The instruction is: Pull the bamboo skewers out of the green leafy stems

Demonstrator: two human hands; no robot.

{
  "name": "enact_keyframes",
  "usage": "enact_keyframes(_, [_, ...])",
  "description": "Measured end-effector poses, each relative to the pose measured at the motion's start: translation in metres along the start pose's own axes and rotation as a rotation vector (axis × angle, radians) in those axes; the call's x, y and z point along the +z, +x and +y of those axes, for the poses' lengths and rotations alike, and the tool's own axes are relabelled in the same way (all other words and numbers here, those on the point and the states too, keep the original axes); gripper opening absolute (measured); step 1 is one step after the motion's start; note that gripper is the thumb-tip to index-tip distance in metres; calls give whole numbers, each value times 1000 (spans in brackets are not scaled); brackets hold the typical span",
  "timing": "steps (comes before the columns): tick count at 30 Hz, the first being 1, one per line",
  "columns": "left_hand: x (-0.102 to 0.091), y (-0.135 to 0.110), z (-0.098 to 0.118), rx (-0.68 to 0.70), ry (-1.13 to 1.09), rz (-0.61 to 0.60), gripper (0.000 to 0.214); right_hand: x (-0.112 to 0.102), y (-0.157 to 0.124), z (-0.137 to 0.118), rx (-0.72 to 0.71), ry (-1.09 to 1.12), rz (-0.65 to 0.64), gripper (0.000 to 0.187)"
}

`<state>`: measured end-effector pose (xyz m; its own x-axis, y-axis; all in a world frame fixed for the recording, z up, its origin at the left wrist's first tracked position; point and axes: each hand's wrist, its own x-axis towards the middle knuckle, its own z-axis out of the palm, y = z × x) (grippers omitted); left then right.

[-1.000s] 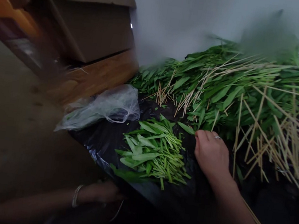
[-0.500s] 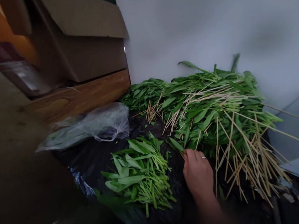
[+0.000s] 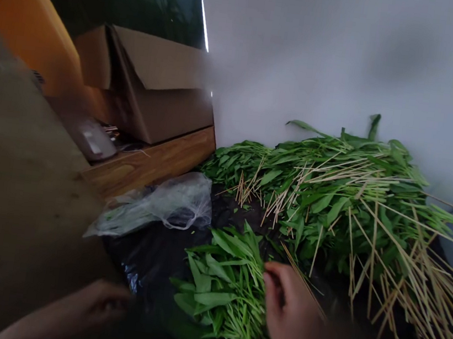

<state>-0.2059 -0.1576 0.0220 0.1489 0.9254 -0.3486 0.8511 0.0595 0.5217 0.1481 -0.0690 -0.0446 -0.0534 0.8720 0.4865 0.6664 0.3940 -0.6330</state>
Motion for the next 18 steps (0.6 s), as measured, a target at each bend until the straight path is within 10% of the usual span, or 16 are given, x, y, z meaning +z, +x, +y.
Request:
enact_keyframes(4, [-51,56,-48,127,246,453,33,7,-5,-55,-407,116,-445,30])
enact_keyframes(8, [-98,105,-78,-44,554,788,48,11,9,-80,-469,52,-606,28])
enact_keyframes(12, [-145,134,-78,-80,446,540,21,29,28,-100,-536,-48,-659,24])
enact_keyframes(18, [-179,137,-32,222,163,371,33,82,73,-167,-766,-15,-606,21])
